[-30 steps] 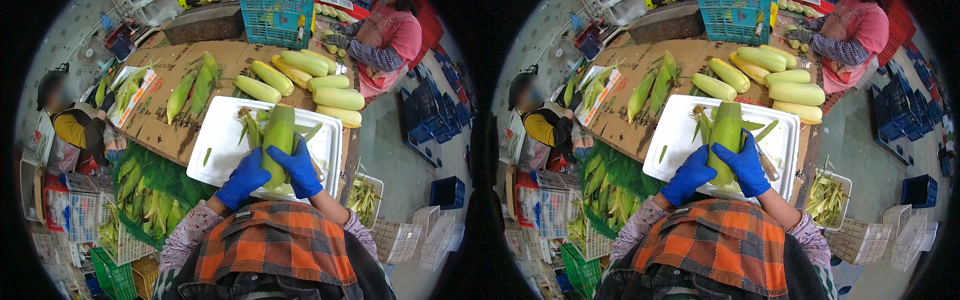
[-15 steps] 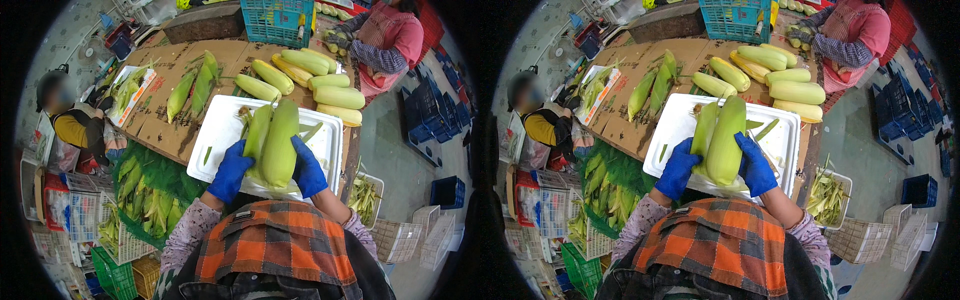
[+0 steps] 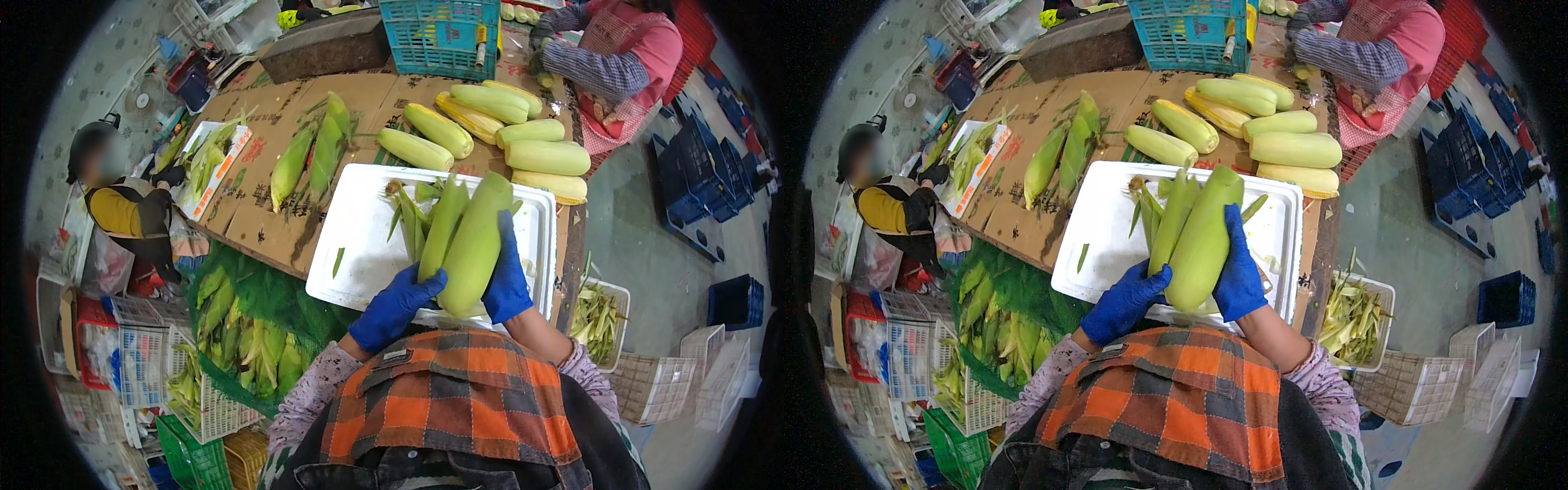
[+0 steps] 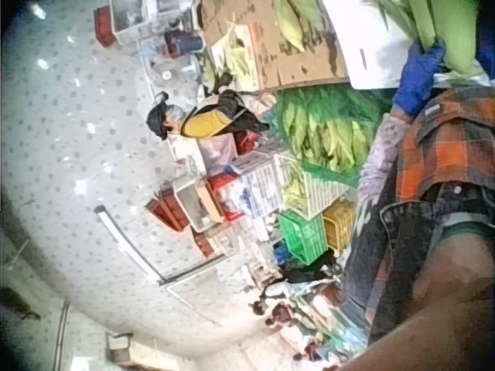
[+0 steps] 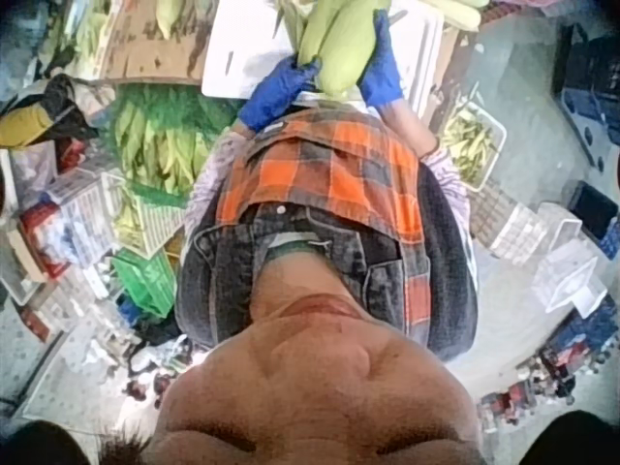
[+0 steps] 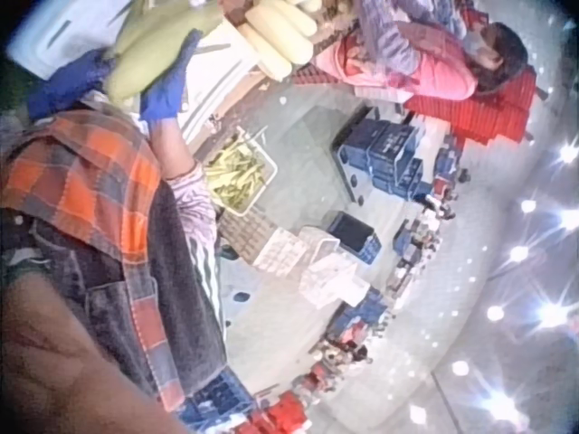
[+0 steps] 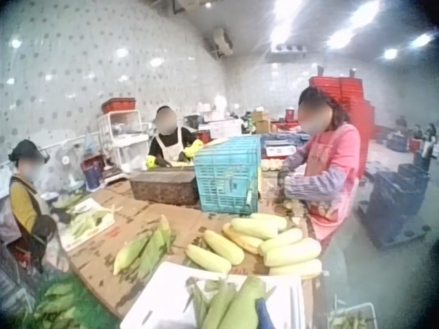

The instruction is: The person shucks corn cobs by hand and with a knife, removing husks and silk. They place the cleaned cobs on a white tray and discard the husks into a bin. Another person is visible in the background also shucking corn.

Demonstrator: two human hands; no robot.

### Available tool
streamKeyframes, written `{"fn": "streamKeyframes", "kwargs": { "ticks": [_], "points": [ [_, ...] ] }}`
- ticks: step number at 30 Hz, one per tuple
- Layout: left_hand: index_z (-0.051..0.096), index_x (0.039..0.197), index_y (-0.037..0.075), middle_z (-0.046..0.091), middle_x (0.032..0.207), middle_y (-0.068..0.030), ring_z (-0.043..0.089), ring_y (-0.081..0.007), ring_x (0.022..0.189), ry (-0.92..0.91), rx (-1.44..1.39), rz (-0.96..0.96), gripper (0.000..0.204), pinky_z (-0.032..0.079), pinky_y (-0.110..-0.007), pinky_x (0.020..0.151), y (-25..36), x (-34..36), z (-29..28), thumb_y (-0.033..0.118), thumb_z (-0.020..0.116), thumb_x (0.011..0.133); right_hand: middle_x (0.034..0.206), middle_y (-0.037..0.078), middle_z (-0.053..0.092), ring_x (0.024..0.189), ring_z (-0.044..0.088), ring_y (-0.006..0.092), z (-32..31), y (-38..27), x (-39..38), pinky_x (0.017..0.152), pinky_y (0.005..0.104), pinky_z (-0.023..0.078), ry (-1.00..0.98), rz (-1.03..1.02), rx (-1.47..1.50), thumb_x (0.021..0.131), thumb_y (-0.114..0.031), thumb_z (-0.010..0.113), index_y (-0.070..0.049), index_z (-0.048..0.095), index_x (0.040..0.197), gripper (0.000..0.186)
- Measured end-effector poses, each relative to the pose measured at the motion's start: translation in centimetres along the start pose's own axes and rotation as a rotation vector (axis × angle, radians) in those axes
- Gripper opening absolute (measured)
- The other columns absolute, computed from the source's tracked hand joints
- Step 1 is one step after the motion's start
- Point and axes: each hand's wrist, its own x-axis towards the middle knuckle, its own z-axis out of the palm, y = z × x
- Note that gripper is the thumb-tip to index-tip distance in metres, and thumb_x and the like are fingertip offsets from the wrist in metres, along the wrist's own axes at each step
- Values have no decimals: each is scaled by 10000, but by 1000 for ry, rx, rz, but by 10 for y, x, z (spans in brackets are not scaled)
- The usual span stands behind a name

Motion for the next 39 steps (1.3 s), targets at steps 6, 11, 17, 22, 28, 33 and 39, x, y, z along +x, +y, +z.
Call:
{"fn": "streamKeyframes", "kwargs": {
  "ticks": [6,11,17,22,28,33,39],
  "points": [
    [539,1235,-10,624,1143,-96,582,-167,1055,147,40,208,381,459,-310,944,18,-6,9,81,674,891,1263,102,580,1100,596,195,-2,2,-1,929,308,500,-185,-454,-879,975,-247,598,-29,432,1404,509],
    [547,1188,-8,638,1085,-84,598,-159,1004,224,73,252,294,483,-297,888,-3,1,5,44,624,909,1170,103,603,1025,624,189,7,6,1,844,317,542,5,-106,-605,928,-281,671,-43,425,1364,554],
    [454,1347,13,607,1173,-136,584,-221,1058,816,972,491,502,467,-369,934,-10,27,-46,85,654,893,1088,132,647,994,645,232,1,-15,5,874,386,547,-63,19,-111,958,-509,548,-40,493,1322,596],
    [553,1318,61,586,1217,-138,570,-262,1127,263,612,404,560,467,-369,950,6,1,-3,205,764,819,1089,117,654,968,650,218,2,-18,7,852,372,550,-82,-49,-225,960,-534,525,-48,525,1291,588],
    [399,1390,-41,592,1216,-176,603,-234,1100,-65,508,125,622,481,-353,958,19,9,14,110,632,833,1086,93,635,934,640,179,13,-5,1,802,316,547,-14,-175,-433,949,-355,634,-66,483,1282,466],
    [442,1337,-31,612,1181,-167,601,-232,1098,-83,596,96,570,478,-345,954,23,9,15,84,616,807,1091,86,617,942,627,160,23,2,-4,789,309,544,73,-213,-574,938,-316,660,-61,482,1279,461],
    [535,1219,-37,633,1126,-129,612,-210,1039,-15,457,130,421,474,-328,933,18,12,1,-14,571,800,1149,95,622,1013,632,200,15,-5,-1,857,331,542,7,-71,-354,970,-432,571,-76,481,1349,527]
  ]
}}
